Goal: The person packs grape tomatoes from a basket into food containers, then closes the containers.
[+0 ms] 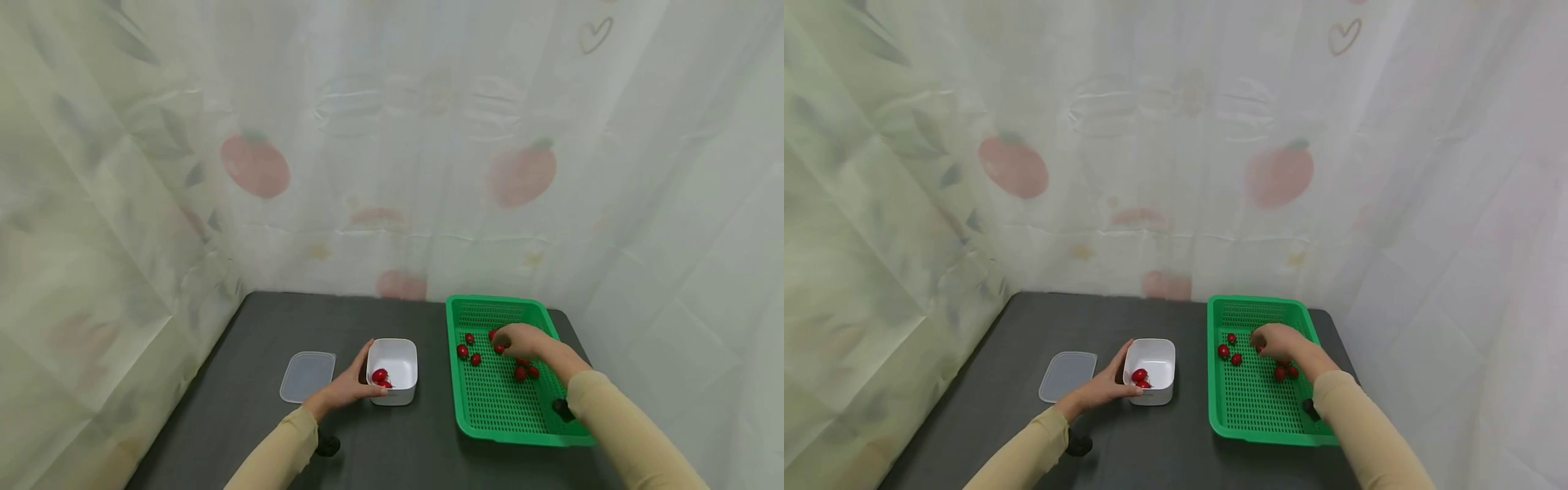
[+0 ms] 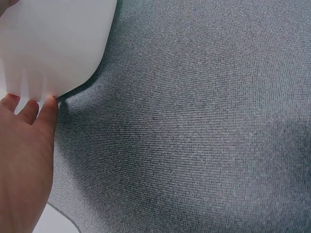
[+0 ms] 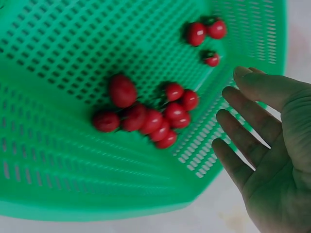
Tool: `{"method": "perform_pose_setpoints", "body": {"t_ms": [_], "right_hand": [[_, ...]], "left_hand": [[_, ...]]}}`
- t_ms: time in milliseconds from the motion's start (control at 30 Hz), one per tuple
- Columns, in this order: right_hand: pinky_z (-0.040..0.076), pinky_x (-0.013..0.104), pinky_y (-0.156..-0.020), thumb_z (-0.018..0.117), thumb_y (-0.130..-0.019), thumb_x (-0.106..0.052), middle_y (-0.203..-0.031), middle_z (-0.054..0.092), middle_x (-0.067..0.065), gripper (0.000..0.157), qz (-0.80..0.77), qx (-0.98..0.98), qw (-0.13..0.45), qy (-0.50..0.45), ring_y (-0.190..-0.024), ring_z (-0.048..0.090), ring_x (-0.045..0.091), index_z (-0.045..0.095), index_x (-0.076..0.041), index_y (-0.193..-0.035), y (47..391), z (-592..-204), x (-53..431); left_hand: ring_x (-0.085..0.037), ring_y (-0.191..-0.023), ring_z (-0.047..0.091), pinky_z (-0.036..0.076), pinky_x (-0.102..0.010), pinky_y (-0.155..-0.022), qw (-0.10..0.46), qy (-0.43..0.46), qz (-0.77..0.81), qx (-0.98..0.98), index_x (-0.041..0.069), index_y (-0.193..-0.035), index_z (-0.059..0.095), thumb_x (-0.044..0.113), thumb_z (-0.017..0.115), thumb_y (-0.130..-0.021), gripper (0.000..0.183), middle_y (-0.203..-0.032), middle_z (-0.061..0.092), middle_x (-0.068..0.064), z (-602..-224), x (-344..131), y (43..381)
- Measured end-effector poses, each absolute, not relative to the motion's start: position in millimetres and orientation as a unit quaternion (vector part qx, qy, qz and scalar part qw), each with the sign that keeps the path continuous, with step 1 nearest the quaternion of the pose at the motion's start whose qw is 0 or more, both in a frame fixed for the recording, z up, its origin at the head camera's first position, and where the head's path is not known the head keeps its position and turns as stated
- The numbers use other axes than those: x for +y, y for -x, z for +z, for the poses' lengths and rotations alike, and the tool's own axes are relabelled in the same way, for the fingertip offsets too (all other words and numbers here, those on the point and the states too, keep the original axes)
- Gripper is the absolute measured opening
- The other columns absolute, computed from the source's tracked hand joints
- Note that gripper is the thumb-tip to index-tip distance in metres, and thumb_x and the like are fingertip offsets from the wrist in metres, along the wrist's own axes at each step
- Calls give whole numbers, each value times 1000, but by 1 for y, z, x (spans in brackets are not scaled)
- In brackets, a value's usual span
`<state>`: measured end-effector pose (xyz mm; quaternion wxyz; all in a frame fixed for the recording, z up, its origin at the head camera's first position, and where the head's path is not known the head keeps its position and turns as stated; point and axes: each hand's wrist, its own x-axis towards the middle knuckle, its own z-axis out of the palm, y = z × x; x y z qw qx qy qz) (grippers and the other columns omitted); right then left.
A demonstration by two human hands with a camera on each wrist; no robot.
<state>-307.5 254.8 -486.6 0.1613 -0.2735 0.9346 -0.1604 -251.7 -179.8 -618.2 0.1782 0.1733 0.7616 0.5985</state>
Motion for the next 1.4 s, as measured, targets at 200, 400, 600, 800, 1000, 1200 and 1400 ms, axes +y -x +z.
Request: {"method": "perform_pose_setpoints", "body": {"t_ms": [200,400,600,800,1000,1200,1400], "right_hand": [[53,51,-84,65,-91,7,-118,68,16,32,-133,942,183,247,-108,63,38,71,-2,-121,305,-494,264],[53,50,-84,61,-87,15,-122,68,15,42,-125,948,212,203,-115,60,42,71,-3,-124,308,-510,272],[52,46,-76,63,-84,18,-121,67,15,43,-117,949,223,188,-102,62,34,72,-3,-121,308,-522,275],[52,45,-75,60,-83,22,-116,68,14,44,-103,948,225,201,-107,63,37,74,-3,-116,307,-527,274],[54,47,-78,63,-85,20,-110,70,12,38,-96,950,221,201,-106,64,38,75,-4,-111,307,-531,275],[53,53,-89,65,-87,15,-110,71,10,32,-90,951,222,195,-109,64,39,76,-6,-109,306,-533,274],[53,52,-90,61,-85,19,-105,71,7,35,-94,948,235,193,-103,64,34,77,-6,-105,306,-538,272]], "left_hand": [[-36,-137,37,36,-51,-112,180,-162,592,769,20,-165,-4,23,82,-89,115,-164,15,-17,-620,-181,251],[-38,-134,42,41,-46,-108,182,-165,597,763,20,-165,-5,23,81,-90,115,-163,17,-18,-620,-181,251],[-38,-131,45,44,-40,-103,183,-167,596,764,19,-165,-6,23,81,-90,115,-163,19,-18,-621,-181,251],[-37,-132,44,44,-35,-101,186,-162,594,765,23,-165,-5,24,82,-89,115,-163,17,-16,-621,-181,251],[-39,-132,45,45,-34,-99,192,-165,606,754,21,-165,-7,22,81,-90,116,-164,16,-17,-620,-182,251],[-38,-131,45,45,-35,-99,189,-164,605,756,22,-165,-6,22,82,-89,117,-164,15,-17,-620,-181,250],[-38,-132,45,44,-33,-100,189,-163,605,756,21,-165,-6,21,82,-89,117,-164,15,-16,-621,-181,251]]}}
